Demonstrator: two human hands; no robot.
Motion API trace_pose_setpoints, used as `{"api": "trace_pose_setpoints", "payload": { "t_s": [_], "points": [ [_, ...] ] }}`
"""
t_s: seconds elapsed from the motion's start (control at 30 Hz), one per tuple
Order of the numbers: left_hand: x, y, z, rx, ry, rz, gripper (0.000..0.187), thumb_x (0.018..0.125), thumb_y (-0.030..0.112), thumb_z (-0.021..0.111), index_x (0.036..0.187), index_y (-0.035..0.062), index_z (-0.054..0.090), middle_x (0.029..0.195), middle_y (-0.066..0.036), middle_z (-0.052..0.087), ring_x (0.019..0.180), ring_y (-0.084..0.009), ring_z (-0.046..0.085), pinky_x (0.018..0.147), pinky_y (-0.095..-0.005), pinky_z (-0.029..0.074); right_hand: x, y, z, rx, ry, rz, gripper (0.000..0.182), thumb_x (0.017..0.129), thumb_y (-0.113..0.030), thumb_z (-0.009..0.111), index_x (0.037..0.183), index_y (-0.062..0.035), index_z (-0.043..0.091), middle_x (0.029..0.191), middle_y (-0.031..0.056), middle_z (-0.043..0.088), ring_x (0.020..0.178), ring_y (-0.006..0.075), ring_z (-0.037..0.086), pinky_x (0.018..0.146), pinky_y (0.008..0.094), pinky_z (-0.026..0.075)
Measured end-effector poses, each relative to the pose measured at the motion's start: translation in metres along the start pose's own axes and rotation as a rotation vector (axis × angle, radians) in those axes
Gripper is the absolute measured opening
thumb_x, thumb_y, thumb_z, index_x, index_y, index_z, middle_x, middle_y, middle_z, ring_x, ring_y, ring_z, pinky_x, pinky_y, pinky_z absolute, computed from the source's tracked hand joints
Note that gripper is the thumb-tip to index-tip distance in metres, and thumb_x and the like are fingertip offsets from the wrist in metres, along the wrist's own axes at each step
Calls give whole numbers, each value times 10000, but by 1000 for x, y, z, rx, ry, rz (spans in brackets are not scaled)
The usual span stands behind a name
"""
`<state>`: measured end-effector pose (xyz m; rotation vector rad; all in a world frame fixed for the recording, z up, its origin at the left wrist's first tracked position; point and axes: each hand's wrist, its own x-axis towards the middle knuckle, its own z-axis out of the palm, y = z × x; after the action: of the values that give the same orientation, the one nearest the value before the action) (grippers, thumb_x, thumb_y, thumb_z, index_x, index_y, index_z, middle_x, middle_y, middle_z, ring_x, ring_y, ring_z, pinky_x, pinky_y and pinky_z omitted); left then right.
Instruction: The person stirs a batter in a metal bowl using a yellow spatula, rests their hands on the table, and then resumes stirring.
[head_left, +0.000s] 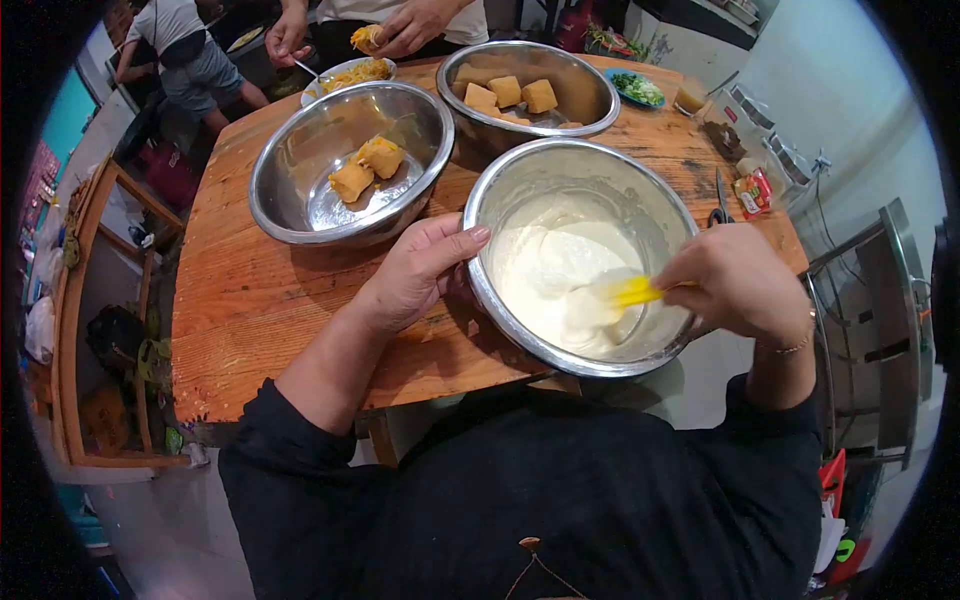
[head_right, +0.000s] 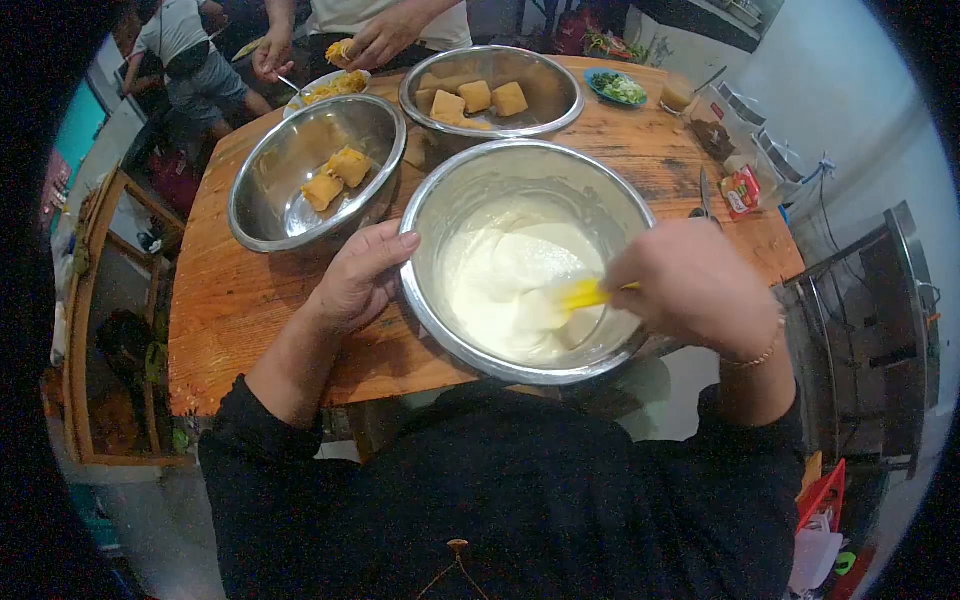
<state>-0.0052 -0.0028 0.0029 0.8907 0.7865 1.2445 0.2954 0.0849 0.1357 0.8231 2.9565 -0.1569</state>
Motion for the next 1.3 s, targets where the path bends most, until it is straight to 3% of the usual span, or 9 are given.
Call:
{"api": "trace_pose_setpoints", "payload": {
  "t_s": [0.1,0.2,0.3,0.43,0.53,0.67,0.87,1.1,1.3],
  "points": [
    [1,0,-1,10,-11,5,272,1026,281,561,1135,42,631,885,-14,697,726,-73,664,652,-232,564,-1,5,-4,-178,123,143,107,773,-167,683,811,-89,747,749,154,673,732,341,670,692,424,531],
    [1,-1,-9,14,-26,-28,428,1011,218,548,1311,-86,516,1201,-162,664,1077,-184,661,972,-326,513,24,10,28,-160,336,88,134,797,-166,645,829,-84,746,733,162,656,753,349,668,693,437,523],
    [1,-3,-10,-1,-30,-20,423,1016,220,539,1307,-87,520,1199,-164,664,1076,-185,661,971,-327,514,31,-4,43,-8,174,-54,130,795,-169,658,837,-85,747,745,167,663,766,350,666,696,444,520],
    [0,-1,-1,5,-7,-3,269,1023,278,566,1121,37,631,881,-19,698,724,-77,671,648,-235,570,4,-4,9,40,5,-26,118,794,-179,680,827,-93,753,766,159,679,745,354,663,685,420,527],
    [1,0,-3,25,-10,-5,263,1022,278,567,1118,42,632,878,-20,698,723,-80,671,650,-241,571,-5,2,-7,-176,73,169,115,801,-178,678,817,-93,754,754,145,681,734,341,668,682,414,532],
    [2,-1,-3,19,4,-6,259,1022,278,567,1122,49,634,873,-19,696,723,-81,670,655,-243,572,24,13,33,-195,318,104,108,796,-170,682,817,-81,742,736,155,666,734,345,664,676,433,527],
    [-1,2,0,10,9,-19,260,1022,275,565,1125,46,634,878,-18,697,727,-81,670,657,-242,571,11,-8,19,99,37,-107,113,783,-178,693,821,-84,742,729,157,661,718,341,664,674,434,525],
    [1,1,-1,6,-7,-5,260,1023,267,560,1125,39,633,892,-21,701,733,-83,674,663,-236,569,15,13,20,-270,262,175,131,802,-179,655,813,-87,748,741,164,661,731,343,671,672,436,525],
    [0,2,2,-6,7,-13,264,1023,266,560,1130,35,630,899,-27,703,742,-86,677,672,-236,570,19,-16,35,68,140,-48,130,822,-193,667,840,-98,754,762,149,679,761,336,673,690,427,526]
  ]
}}
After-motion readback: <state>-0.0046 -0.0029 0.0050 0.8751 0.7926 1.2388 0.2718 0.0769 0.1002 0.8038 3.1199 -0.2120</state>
